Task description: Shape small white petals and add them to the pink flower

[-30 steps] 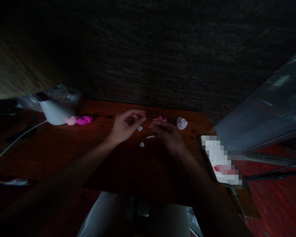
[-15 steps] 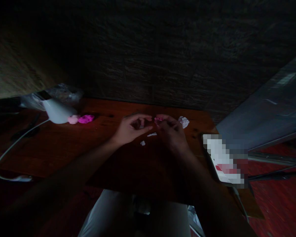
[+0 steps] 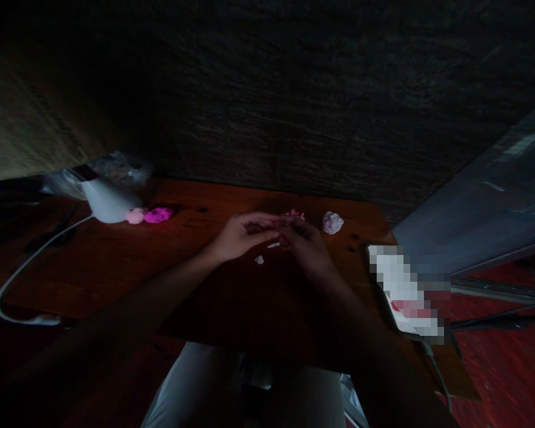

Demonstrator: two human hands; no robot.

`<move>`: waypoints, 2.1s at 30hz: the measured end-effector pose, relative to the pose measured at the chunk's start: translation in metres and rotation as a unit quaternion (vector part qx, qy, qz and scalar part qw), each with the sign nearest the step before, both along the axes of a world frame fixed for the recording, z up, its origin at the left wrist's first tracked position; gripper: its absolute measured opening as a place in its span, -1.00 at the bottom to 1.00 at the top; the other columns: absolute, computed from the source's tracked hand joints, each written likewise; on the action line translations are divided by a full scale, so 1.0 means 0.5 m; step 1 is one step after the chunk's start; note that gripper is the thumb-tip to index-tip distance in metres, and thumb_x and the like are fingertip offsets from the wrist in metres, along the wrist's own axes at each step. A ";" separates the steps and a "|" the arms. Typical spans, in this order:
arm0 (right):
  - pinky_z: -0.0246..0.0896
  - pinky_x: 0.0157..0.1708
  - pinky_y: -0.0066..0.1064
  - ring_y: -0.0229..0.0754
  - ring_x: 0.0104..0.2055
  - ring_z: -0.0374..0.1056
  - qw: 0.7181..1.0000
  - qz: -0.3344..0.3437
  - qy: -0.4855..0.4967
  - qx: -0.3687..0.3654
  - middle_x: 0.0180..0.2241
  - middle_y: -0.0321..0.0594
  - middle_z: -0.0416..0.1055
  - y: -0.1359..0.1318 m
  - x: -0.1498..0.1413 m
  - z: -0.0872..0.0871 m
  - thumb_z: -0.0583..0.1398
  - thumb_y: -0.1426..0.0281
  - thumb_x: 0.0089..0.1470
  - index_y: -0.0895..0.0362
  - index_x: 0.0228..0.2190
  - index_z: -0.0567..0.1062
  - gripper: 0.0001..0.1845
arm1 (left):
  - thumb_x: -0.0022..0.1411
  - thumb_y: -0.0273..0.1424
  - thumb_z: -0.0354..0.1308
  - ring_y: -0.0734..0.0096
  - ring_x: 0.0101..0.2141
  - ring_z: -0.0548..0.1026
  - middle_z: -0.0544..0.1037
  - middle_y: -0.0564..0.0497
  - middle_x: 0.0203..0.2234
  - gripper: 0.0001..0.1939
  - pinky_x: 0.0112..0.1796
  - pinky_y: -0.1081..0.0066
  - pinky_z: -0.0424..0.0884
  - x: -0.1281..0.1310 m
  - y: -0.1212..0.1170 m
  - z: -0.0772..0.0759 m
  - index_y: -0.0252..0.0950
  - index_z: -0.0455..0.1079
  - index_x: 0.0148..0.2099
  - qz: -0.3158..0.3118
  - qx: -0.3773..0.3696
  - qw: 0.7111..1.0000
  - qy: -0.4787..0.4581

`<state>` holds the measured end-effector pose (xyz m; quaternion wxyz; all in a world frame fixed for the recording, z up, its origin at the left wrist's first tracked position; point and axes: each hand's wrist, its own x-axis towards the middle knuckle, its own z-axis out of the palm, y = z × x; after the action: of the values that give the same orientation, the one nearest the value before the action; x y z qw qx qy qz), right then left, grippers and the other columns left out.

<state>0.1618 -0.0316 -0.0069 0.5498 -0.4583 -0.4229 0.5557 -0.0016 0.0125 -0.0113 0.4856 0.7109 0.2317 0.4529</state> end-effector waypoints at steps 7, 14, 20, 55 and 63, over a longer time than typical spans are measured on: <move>0.16 -0.44 -0.43 -0.32 -0.47 0.29 1.000 -0.003 -0.003 0.001 -0.38 -0.28 0.56 0.004 0.006 -0.003 0.41 0.16 -0.11 0.05 -0.36 0.62 -0.72 | 0.04 -0.25 0.41 0.32 -0.22 0.63 0.67 -0.11 -0.24 -0.58 -0.14 0.31 0.52 -0.004 0.012 0.007 -0.34 0.52 -0.08 0.027 -0.068 0.996 -0.044; 0.16 -0.44 -0.43 -0.32 -0.48 0.29 0.999 0.000 -0.013 -0.046 -0.39 -0.24 0.59 -0.003 0.001 0.011 0.44 0.09 -0.21 0.07 -0.44 0.64 -0.65 | 0.02 -0.29 0.42 0.38 -0.25 0.61 0.66 -0.08 -0.25 -0.66 -0.15 0.35 0.51 -0.002 0.010 0.009 -0.34 0.53 -0.17 0.018 -0.062 0.996 -0.055; 0.17 -0.44 -0.46 -0.36 -0.47 0.26 0.998 0.028 0.012 -0.059 -0.36 -0.27 0.58 -0.009 -0.004 0.018 0.49 0.09 -0.29 0.05 -0.42 0.66 -0.61 | 0.09 -0.30 0.37 0.45 -0.35 0.59 0.64 -0.05 -0.34 -0.71 -0.22 0.39 0.51 -0.005 0.011 0.006 -0.36 0.48 -0.18 0.005 -0.063 0.996 -0.066; 0.18 -0.43 -0.49 -0.36 -0.45 0.27 0.988 0.060 0.093 -0.105 -0.43 -0.37 0.52 -0.004 0.004 0.011 0.53 0.23 -0.32 0.04 -0.46 0.63 -0.68 | 0.24 -0.35 0.25 0.33 -0.14 0.63 0.65 -0.13 -0.09 -0.72 -0.12 0.35 0.57 -0.012 -0.007 0.008 -0.28 0.55 -0.01 0.021 0.051 0.998 0.013; 0.21 -0.37 -0.40 -0.28 -0.39 0.33 0.999 0.024 0.040 -0.026 -0.40 -0.29 0.53 -0.005 0.002 0.014 0.54 0.14 -0.42 0.03 -0.48 0.65 -0.61 | 0.23 -0.33 0.26 0.40 -0.25 0.63 0.63 -0.16 -0.06 -0.67 -0.29 0.47 0.53 -0.012 -0.003 0.006 -0.27 0.52 0.04 0.039 0.065 0.997 0.025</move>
<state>0.1626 -0.0343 0.0003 0.5403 -0.4401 -0.3969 0.5974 -0.0073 0.0108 -0.0083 0.4144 0.7425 0.2412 0.4678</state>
